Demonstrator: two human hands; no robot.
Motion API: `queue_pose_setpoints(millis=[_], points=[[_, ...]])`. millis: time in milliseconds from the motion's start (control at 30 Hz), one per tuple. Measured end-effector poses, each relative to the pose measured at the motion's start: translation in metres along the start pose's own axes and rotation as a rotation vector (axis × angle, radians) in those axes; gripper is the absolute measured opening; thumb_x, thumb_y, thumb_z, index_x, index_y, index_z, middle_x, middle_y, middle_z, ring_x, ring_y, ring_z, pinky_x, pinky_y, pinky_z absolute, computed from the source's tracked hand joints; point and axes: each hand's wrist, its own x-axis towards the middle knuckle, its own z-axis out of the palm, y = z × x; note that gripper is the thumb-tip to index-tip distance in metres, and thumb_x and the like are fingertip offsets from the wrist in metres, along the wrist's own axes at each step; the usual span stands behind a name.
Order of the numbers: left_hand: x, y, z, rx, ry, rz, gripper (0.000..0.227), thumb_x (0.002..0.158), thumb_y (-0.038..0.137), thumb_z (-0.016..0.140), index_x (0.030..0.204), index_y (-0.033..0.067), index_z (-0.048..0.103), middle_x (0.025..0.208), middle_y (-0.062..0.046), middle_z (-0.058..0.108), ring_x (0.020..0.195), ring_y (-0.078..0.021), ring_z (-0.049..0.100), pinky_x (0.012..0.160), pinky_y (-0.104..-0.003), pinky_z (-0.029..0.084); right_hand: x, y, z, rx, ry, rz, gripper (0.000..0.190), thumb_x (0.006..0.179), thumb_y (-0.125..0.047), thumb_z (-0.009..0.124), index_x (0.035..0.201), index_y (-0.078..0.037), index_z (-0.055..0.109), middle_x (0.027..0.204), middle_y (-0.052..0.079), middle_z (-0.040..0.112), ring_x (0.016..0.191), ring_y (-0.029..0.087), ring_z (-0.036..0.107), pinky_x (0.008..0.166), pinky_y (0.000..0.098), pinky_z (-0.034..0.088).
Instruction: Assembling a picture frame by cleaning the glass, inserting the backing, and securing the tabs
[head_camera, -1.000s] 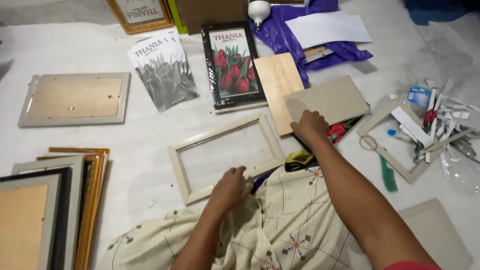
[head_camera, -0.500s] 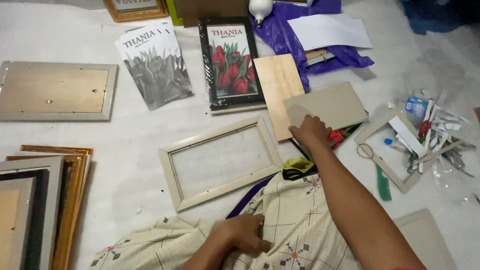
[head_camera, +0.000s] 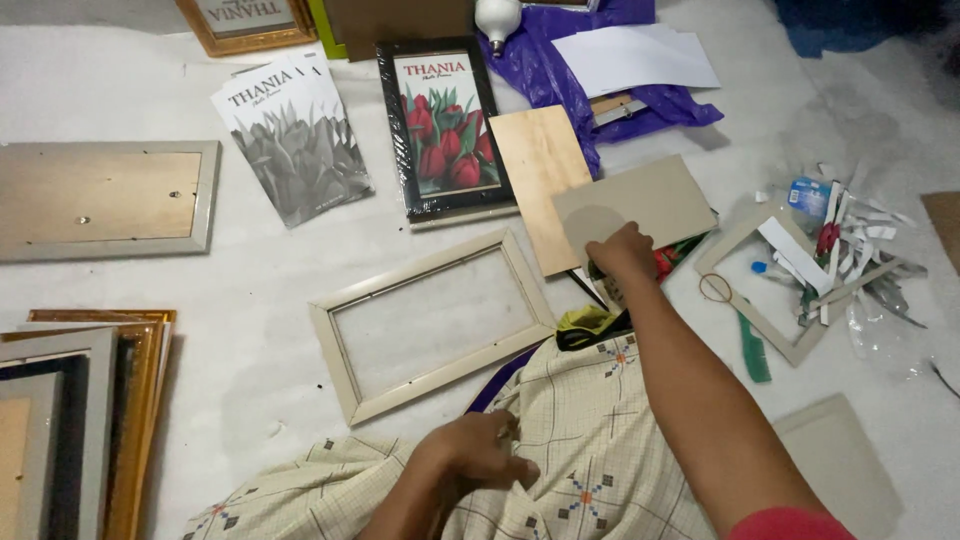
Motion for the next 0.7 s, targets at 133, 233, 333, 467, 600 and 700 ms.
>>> queue_pose_setpoints(millis=[133,233,333,467,600,700], points=[[0.027,-0.018,0.002,0.106,0.018,0.043,0.074,0.080,0.045,0.071,0.144,0.0116,0.052,0.136,-0.010,0.064,0.119,-0.0301,0.064,0.102,-0.043,0.051,0.042,0.023,0.014,0.129,0.062,0.164,0.083,0.072,-0.040,0.076,0.132,0.007,0.042,0.125,0.032,0.053,0.109,0.043,0.057,0.087,0.0515,0.053],[0.017,-0.011,0.002,0.019,0.025,0.012,0.070,0.082,0.037,0.074,0.143,0.0107,0.054,0.136,-0.011,0.065,0.119,-0.0292,0.065,0.104,-0.042,0.051,0.048,0.029,0.020,0.324,0.095,0.217,0.091,0.071,-0.035,0.081,0.133,0.013,0.035,0.130,0.033,0.047,0.113,0.043,0.053,0.097,0.0461,0.049],[0.022,-0.014,0.002,0.063,0.029,0.017,0.084,0.080,0.043,0.074,0.153,0.0126,0.043,0.149,-0.010,0.056,0.132,-0.0304,0.059,0.114,-0.042,0.046,0.047,0.035,0.022,0.440,0.117,0.232,0.096,0.065,-0.029,0.093,0.132,0.013,0.039,0.126,0.028,0.055,0.106,0.037,0.063,0.091,0.0397,0.055],[0.009,-0.003,0.000,-0.119,0.016,-0.078,0.076,0.078,0.029,0.078,0.147,0.0127,0.052,0.141,-0.010,0.063,0.124,-0.0293,0.063,0.108,-0.042,0.050,0.039,0.027,0.016,0.481,0.091,0.250,0.090,0.068,-0.022,0.094,0.130,0.012,0.037,0.119,0.025,0.055,0.101,0.032,0.063,0.083,0.0360,0.056],[0.012,-0.005,0.002,-0.103,0.028,-0.022,0.075,0.078,0.031,0.078,0.146,0.0101,0.052,0.141,-0.009,0.063,0.123,-0.0272,0.064,0.106,-0.038,0.051,0.046,0.030,0.017,0.521,0.157,0.308,0.083,0.067,-0.014,0.090,0.129,0.009,0.040,0.119,0.025,0.057,0.100,0.035,0.063,0.082,0.0397,0.058],[0.006,-0.001,0.002,-0.158,0.031,-0.047,0.071,0.081,0.028,0.078,0.145,0.0085,0.053,0.140,-0.010,0.064,0.119,-0.0253,0.066,0.105,-0.037,0.052,0.036,0.020,0.011,0.543,0.140,0.351,0.087,0.065,-0.022,0.090,0.129,0.007,0.040,0.121,0.025,0.056,0.095,0.032,0.065,0.066,0.0376,0.060]])
